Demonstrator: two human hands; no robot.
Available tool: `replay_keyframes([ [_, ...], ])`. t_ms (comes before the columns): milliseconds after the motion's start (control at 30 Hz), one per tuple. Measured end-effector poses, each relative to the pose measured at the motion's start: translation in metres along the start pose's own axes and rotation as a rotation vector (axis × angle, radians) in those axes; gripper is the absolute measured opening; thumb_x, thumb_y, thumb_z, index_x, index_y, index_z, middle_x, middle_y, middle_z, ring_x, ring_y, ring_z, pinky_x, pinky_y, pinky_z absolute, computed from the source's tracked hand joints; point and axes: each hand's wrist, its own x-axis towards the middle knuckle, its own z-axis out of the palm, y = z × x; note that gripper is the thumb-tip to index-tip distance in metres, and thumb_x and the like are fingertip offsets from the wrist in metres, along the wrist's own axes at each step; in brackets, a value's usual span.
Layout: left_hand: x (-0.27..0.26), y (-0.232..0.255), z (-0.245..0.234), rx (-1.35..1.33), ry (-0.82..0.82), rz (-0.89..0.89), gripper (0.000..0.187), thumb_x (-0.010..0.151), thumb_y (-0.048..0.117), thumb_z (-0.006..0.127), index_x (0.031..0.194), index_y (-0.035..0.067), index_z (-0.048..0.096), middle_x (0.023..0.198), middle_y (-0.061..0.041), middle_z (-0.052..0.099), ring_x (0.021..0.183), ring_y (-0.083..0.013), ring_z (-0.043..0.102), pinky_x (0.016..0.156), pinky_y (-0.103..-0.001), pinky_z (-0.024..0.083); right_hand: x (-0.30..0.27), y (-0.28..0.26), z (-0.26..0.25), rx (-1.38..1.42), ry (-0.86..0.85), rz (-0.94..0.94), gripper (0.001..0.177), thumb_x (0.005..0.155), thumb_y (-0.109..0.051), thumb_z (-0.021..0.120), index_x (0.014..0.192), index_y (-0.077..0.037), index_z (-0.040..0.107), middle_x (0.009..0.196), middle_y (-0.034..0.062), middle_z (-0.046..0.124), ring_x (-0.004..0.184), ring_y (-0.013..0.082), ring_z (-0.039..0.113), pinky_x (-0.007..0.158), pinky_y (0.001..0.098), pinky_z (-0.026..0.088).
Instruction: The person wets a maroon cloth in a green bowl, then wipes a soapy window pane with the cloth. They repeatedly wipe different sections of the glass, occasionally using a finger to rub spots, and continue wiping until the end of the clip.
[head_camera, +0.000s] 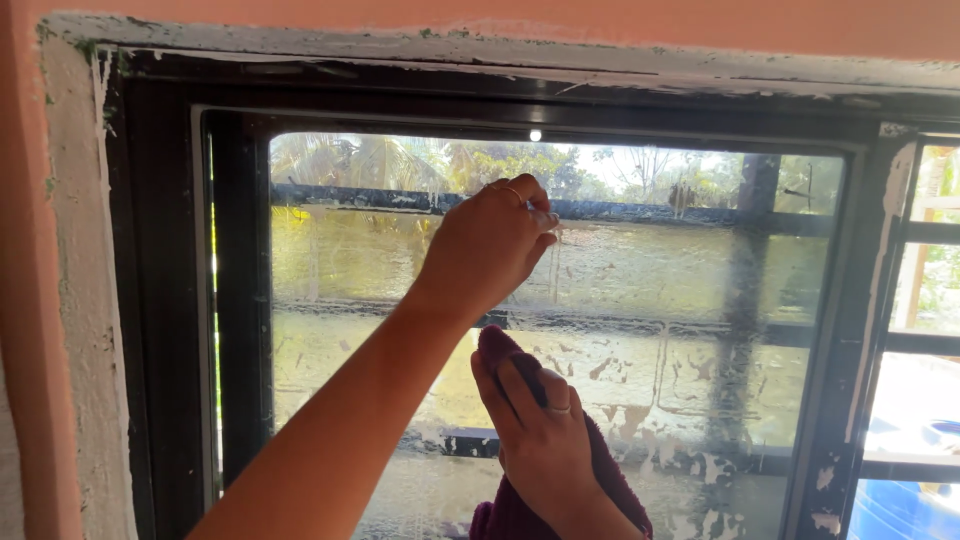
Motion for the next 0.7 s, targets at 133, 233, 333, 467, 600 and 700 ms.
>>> replay_keyframes([
  [133,0.005,0.004,0.003,0.003,-0.068,-0.095,0.017,0.091,0.02,0.072,0.085,0.005,0.077,0.105,-0.003,0.07,0.098,-0.0227,0.07,0.082,-0.037,0.06,0.0,0.002,0.001,0.015,-0.004,-0.014,0.078,0.066,0.0,0.063,0.143,-0.011,0.059,0.131,0.0102,0.06,0.105,0.0336,0.054,0.085,0.0442,0.053],
  [233,0.006,0.004,0.006,0.074,-0.045,-0.049,0.015,0.09,0.017,0.071,0.082,0.005,0.075,0.104,-0.005,0.07,0.1,-0.0235,0.069,0.083,-0.037,0.06,-0.002,0.001,0.002,0.0,-0.013,-0.007,0.08,0.065,-0.001,0.063,0.144,-0.012,0.059,0.131,0.0093,0.06,0.103,0.0347,0.054,0.085,0.0441,0.052],
  [333,0.009,0.0,0.01,0.113,-0.003,0.017,0.017,0.092,0.013,0.068,0.078,0.005,0.073,0.105,-0.007,0.07,0.101,-0.0245,0.069,0.083,-0.037,0.06,-0.001,0.001,0.002,-0.023,-0.03,-0.008,0.08,0.065,-0.003,0.064,0.144,-0.013,0.058,0.13,0.0094,0.06,0.1,0.0361,0.052,0.084,0.0446,0.052],
  [467,0.005,-0.007,0.017,0.116,0.004,0.073,0.01,0.09,0.01,0.066,0.086,0.002,0.072,0.104,-0.008,0.07,0.102,-0.0264,0.069,0.082,-0.038,0.06,-0.002,0.002,0.001,-0.026,-0.012,-0.009,0.08,0.064,-0.004,0.065,0.144,-0.014,0.058,0.131,0.0078,0.06,0.1,0.0363,0.051,0.087,0.0448,0.051],
  [600,0.01,-0.013,0.021,0.005,0.024,-0.002,0.013,0.1,0.011,0.066,0.101,-0.001,0.071,0.107,-0.011,0.069,0.1,-0.0287,0.07,0.083,-0.04,0.059,-0.004,0.001,0.001,-0.016,-0.018,-0.003,0.08,0.065,-0.004,0.064,0.144,-0.015,0.059,0.133,0.0067,0.06,0.101,0.0356,0.05,0.087,0.0448,0.051],
  [700,0.021,-0.02,0.013,0.312,0.178,0.139,0.017,0.081,0.004,0.067,0.096,0.002,0.073,0.126,-0.015,0.066,0.108,-0.0278,0.07,0.081,-0.035,0.06,-0.002,0.002,0.002,-0.008,0.008,0.001,0.078,0.066,-0.005,0.064,0.143,-0.016,0.06,0.132,0.0066,0.06,0.101,0.0365,0.051,0.087,0.0453,0.052],
])
